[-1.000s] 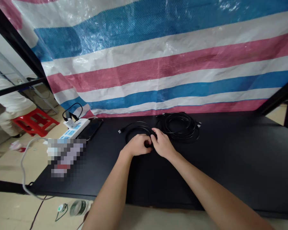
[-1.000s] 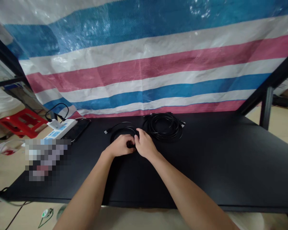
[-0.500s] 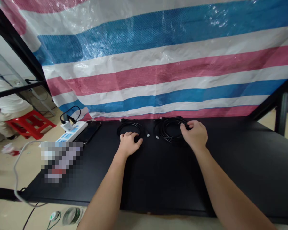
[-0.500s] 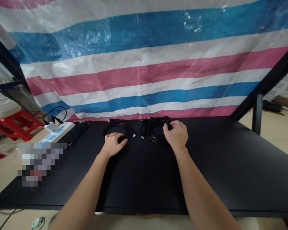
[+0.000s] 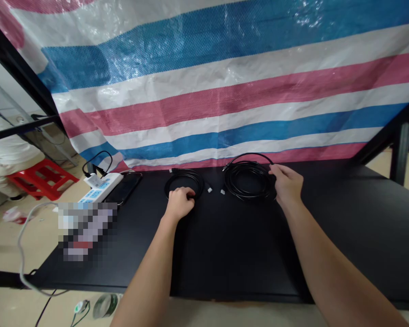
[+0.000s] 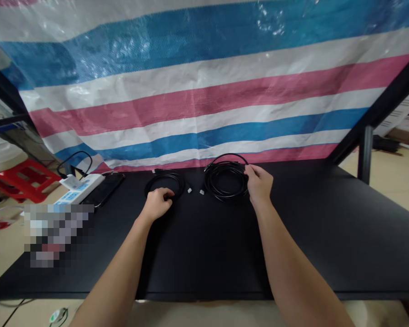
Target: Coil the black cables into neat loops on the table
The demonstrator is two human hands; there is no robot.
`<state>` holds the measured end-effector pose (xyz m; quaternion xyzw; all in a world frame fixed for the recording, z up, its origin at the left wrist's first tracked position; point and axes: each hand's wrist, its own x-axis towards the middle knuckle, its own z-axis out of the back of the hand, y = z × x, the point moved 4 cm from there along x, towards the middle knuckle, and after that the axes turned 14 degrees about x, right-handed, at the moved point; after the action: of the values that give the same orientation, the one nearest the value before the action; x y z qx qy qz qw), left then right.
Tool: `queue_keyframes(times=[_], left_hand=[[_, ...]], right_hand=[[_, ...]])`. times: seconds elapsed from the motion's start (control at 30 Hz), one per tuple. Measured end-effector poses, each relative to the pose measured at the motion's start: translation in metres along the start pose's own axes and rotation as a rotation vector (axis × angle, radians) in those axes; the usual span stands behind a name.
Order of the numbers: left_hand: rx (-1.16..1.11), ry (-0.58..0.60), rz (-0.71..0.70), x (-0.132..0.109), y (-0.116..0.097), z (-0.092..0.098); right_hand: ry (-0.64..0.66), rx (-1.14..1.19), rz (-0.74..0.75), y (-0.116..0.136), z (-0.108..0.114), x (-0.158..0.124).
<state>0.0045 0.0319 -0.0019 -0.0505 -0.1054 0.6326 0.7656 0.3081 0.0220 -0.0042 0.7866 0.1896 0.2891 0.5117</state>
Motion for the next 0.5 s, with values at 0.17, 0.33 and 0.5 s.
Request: queue_keyframes(times=[0.17, 0.33, 0.5], left_hand=[[0.051, -0.017, -0.017, -0.0001, -0.0061, -0.0037], [0.088, 0.046, -0.054, 0.0008, -0.0047, -0.0049], [0.045, 0.002, 0.01, -0.0002, -0.0027, -0.0013]], right_hand=[[0.015, 0.191, -0.085, 0.0008, -0.004, -0.0018], [0.068, 0.261, -0.118, 0.001, -0.0058, -0.003], [0.246, 0.342, -0.118, 0.0063, -0.0108, -0.0054]])
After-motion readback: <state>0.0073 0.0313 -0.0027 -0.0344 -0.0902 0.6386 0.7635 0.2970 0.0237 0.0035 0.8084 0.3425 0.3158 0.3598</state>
